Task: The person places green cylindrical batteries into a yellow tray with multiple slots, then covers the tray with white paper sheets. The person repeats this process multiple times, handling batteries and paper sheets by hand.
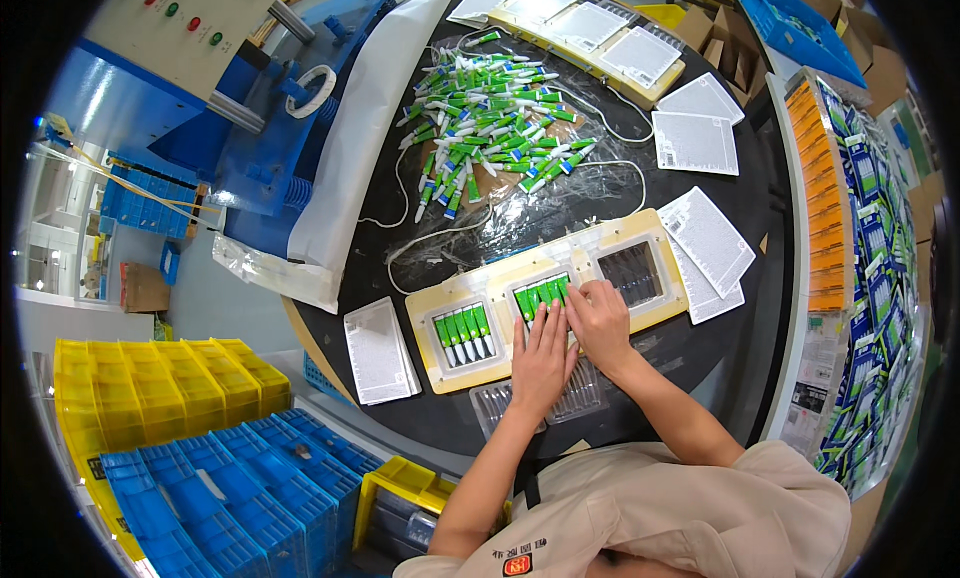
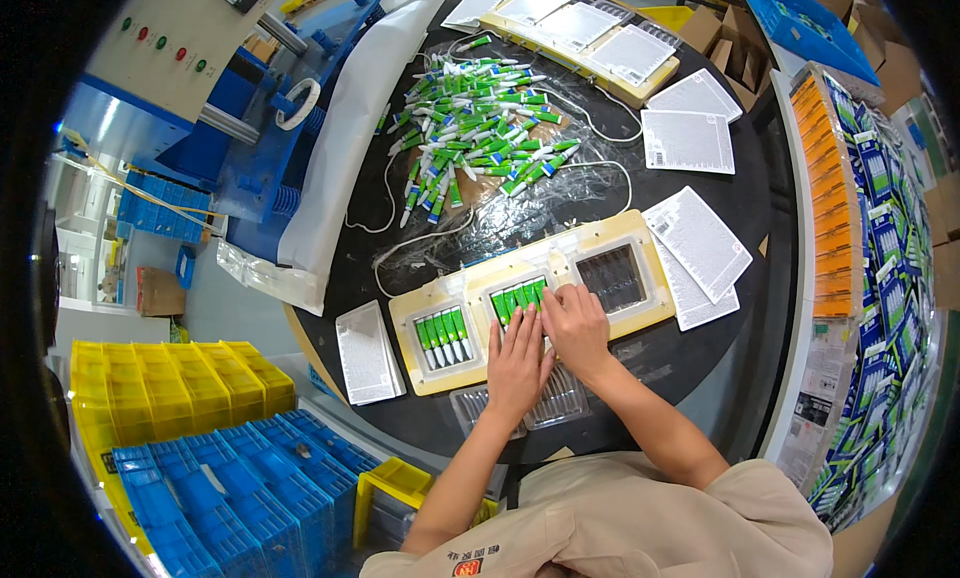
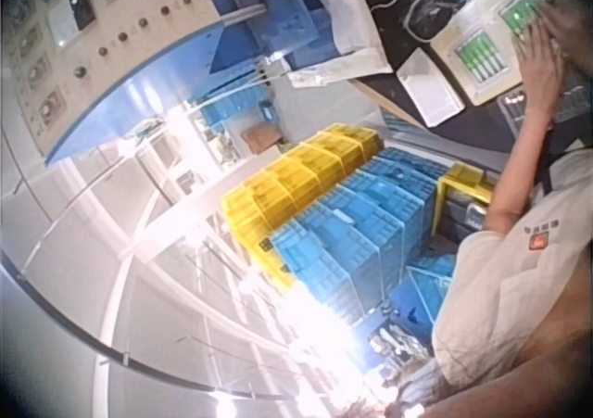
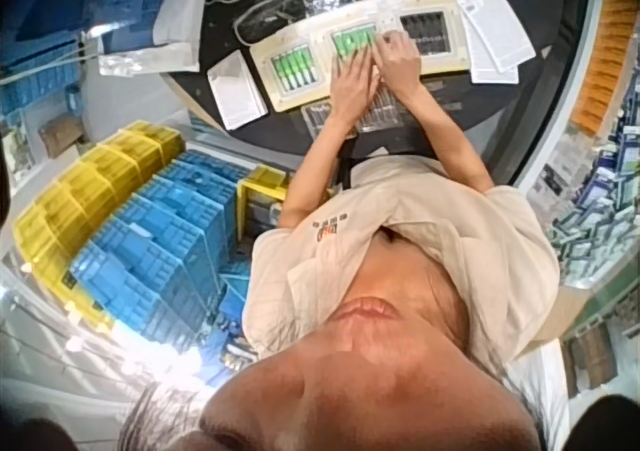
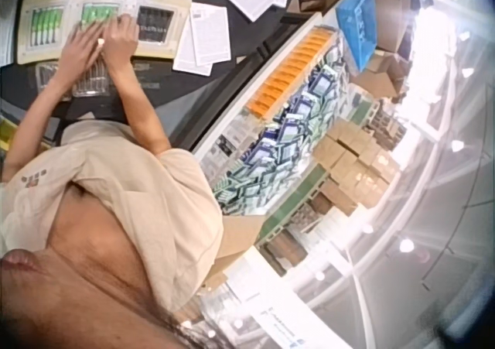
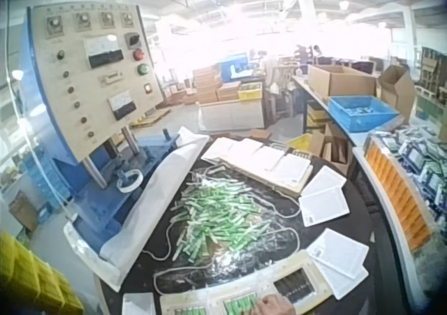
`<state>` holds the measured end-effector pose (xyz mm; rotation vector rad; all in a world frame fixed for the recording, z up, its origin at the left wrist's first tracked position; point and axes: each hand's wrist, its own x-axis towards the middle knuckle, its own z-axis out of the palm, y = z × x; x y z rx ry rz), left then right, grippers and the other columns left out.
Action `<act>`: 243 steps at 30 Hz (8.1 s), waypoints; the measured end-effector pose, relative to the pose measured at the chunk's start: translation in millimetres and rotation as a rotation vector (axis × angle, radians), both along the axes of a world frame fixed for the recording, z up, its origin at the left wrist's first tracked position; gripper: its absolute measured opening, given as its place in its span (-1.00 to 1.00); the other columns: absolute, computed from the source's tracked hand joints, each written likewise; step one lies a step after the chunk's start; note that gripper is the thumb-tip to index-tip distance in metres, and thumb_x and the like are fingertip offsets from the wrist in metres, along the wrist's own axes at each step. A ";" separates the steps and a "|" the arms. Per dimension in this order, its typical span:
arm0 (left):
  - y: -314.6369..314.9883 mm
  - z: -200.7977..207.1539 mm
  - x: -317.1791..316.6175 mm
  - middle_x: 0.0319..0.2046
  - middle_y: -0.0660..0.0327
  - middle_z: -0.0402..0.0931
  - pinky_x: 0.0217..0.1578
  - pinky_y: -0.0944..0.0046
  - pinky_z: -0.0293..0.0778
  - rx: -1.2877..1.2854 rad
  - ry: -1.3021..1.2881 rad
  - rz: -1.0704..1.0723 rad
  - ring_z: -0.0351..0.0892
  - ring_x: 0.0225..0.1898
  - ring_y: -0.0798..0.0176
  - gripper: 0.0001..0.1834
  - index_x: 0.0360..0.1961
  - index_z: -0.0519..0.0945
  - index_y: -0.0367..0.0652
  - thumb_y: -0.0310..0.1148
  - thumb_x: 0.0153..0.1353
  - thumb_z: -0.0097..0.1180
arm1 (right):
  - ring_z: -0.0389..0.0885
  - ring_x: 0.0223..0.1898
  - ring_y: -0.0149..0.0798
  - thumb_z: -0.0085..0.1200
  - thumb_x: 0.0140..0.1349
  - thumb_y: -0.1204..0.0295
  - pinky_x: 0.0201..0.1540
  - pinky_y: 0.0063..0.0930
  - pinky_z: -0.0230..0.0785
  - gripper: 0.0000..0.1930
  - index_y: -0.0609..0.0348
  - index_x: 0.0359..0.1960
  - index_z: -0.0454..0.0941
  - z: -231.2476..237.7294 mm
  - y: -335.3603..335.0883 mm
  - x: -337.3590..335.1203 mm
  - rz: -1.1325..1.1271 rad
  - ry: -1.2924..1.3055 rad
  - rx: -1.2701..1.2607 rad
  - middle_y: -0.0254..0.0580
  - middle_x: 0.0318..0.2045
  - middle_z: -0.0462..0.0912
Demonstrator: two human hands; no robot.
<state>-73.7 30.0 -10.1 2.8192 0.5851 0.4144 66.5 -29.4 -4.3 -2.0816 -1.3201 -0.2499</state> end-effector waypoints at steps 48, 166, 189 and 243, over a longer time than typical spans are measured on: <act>-19.9 26.8 91.3 0.17 0.06 0.55 0.32 -0.10 0.26 0.077 -0.100 -0.058 0.49 0.23 0.01 -0.54 0.12 0.63 -0.19 -0.20 0.26 0.28 | 0.67 -0.12 0.12 0.08 0.13 0.70 -0.02 -0.20 0.54 -0.78 0.26 -0.21 0.66 27.8 6.8 170.2 0.150 0.315 0.162 0.01 -0.21 0.71; 3.7 20.3 120.3 -0.52 0.10 0.55 -0.46 0.02 0.48 -0.406 -0.157 0.313 0.60 -0.49 -0.03 -0.71 -0.31 0.54 -0.18 -0.22 0.17 0.36 | 0.60 -0.25 -0.12 0.35 0.06 0.48 -0.23 -0.21 0.44 -0.72 0.20 -0.15 0.71 20.7 -59.9 55.3 -0.105 0.071 0.050 -0.25 -0.25 0.67; 3.7 19.3 119.4 -0.52 0.10 0.55 -0.50 0.02 0.44 -0.383 -0.182 0.299 0.59 -0.52 -0.04 -0.66 -0.34 0.53 -0.17 -0.19 0.14 0.42 | 0.54 0.01 -0.14 0.27 0.16 0.43 0.06 -0.20 0.31 -0.72 0.13 -0.07 0.70 19.4 -60.1 62.4 -0.274 0.024 -0.073 -0.27 -0.05 0.65; -28.6 21.3 95.2 0.48 0.19 0.23 0.49 -0.19 -0.03 -0.097 0.053 -0.250 0.14 0.51 0.07 -0.32 0.45 0.32 -0.14 -0.07 0.41 0.09 | 0.68 -0.37 -0.06 0.34 0.12 0.57 -0.36 -0.31 0.51 -0.86 0.23 -0.27 0.67 15.3 -79.5 83.4 -0.196 0.180 0.302 -0.13 -0.35 0.67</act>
